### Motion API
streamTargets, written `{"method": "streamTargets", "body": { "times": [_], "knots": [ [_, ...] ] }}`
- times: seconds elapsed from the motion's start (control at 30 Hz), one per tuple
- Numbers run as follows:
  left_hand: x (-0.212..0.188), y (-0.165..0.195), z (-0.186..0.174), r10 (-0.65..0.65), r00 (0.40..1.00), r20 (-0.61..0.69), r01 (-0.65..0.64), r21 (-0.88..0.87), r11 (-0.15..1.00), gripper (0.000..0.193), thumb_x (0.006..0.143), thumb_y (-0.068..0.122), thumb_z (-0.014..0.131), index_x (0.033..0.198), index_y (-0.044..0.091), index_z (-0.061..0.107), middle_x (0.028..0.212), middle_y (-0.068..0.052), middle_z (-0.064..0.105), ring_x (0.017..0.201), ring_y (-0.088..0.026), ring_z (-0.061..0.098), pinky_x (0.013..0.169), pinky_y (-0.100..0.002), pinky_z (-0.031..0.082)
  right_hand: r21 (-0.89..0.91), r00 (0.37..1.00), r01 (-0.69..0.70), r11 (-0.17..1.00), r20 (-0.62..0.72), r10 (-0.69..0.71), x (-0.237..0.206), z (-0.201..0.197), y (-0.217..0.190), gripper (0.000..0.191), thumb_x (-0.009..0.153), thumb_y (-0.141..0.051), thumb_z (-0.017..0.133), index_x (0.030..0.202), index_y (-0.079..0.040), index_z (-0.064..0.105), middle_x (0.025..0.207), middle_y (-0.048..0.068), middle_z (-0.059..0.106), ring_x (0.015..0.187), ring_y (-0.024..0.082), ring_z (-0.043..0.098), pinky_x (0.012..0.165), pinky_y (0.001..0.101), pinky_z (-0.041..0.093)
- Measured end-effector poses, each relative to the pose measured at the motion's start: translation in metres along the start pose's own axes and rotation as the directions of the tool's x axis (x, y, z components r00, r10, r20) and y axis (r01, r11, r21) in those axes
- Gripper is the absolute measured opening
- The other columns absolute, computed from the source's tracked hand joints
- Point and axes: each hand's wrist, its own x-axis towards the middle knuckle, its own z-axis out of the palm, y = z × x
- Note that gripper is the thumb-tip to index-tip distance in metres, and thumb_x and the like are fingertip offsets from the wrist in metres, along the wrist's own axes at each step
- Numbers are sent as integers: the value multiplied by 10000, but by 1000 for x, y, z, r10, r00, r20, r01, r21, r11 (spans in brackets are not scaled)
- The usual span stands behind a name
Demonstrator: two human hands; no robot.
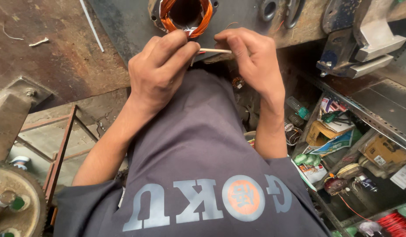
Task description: The person repairs a copper-wound electrical coil by stripping and twisting wires, then securing them with tape and thread. They use scissors to cut the thread and a screwdriver to adjust components on the workbench.
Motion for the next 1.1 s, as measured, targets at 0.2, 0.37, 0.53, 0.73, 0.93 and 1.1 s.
{"method": "streamTargets", "body": {
  "times": [0.2,0.37,0.53,0.73,0.93,1.1],
  "knots": [
    [-18,0,3,-87,995,-57,78,-150,986,314,916,16,867,1183,144,760,1143,-19,599,885,-143,671,738,-285,573,-80,853,-150,986,494,170,34,-9,14,329,951,-193,749,1233,-31,702,917,70,762,669,85,662,602,256,541],
    [-29,21,18,-145,968,-203,135,-61,989,317,924,32,886,1197,131,758,1130,-10,622,896,-152,680,754,-296,578,38,844,167,985,511,-163,35,4,34,256,988,-154,804,1155,17,711,1005,77,710,902,115,655,784,287,546],
    [-32,46,38,-169,934,-314,217,123,968,290,893,-9,809,1146,121,751,1188,6,655,897,-151,671,760,-297,569,140,907,26,990,414,-82,11,-21,32,135,1064,-109,660,1177,-34,661,1121,5,718,974,72,662,826,249,544],
    [-32,53,48,-31,953,-300,151,383,912,208,952,38,736,1144,120,747,1149,19,658,887,-152,669,773,-317,540,-275,747,665,695,275,-605,15,-46,13,230,1073,38,739,1269,-77,707,1125,79,685,962,177,688,765,294,531],
    [-33,56,65,3,911,-413,165,370,914,211,943,13,737,1144,76,725,1128,7,676,924,-167,677,762,-313,530,-204,463,886,415,380,-801,39,-43,0,273,1021,105,726,1227,-74,709,1102,93,704,990,230,697,837,351,544],
    [-27,60,75,-1,882,-472,191,356,915,210,1025,107,785,1199,86,670,1188,0,676,915,-186,674,759,-328,532,-151,491,868,474,414,-766,47,-42,-4,242,1058,52,800,1247,-75,720,1087,79,719,965,215,722,824,338,564]
  ]
}}
